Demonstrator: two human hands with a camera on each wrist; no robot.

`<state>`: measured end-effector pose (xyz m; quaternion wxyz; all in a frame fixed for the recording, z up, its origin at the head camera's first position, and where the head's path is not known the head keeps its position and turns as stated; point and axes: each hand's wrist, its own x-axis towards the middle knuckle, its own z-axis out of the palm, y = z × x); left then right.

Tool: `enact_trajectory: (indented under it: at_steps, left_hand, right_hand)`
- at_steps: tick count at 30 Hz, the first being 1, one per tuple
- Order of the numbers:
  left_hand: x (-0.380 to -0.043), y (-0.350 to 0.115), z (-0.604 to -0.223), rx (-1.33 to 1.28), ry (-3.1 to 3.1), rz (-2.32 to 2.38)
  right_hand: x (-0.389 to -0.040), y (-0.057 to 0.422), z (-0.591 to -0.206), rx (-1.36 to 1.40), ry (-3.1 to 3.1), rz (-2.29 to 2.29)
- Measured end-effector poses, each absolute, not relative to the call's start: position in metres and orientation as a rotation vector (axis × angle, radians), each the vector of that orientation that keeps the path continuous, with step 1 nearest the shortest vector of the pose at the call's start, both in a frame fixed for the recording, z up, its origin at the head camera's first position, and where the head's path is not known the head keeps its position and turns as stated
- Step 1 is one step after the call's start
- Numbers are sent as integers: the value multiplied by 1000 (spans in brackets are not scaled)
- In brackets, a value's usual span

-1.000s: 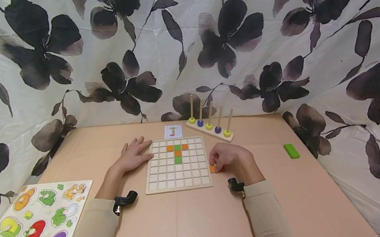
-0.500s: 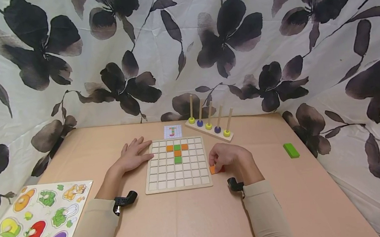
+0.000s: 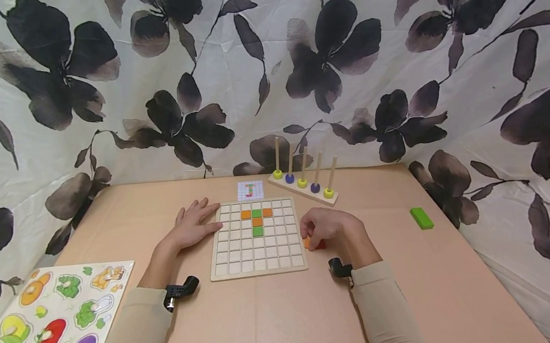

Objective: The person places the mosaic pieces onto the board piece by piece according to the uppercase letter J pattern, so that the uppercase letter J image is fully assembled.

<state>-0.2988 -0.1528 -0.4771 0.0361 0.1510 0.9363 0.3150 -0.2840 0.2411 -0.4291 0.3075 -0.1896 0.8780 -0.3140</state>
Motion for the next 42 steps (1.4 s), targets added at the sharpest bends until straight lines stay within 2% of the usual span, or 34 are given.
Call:
enact_trajectory:
  at_steps: [17,28,42]
  left_hand:
    - [-299,-153,-478,459,2873,968]
    - [-298,-152,-478,453,2883,982]
    - [-299,-153,-479,453,2880,983]
  right_hand:
    - [-284,241,-427,-512,2316,-822]
    - [-282,240,-428,-618,2322,-865]
    - [-283,239,-424,-534,2443,-951]
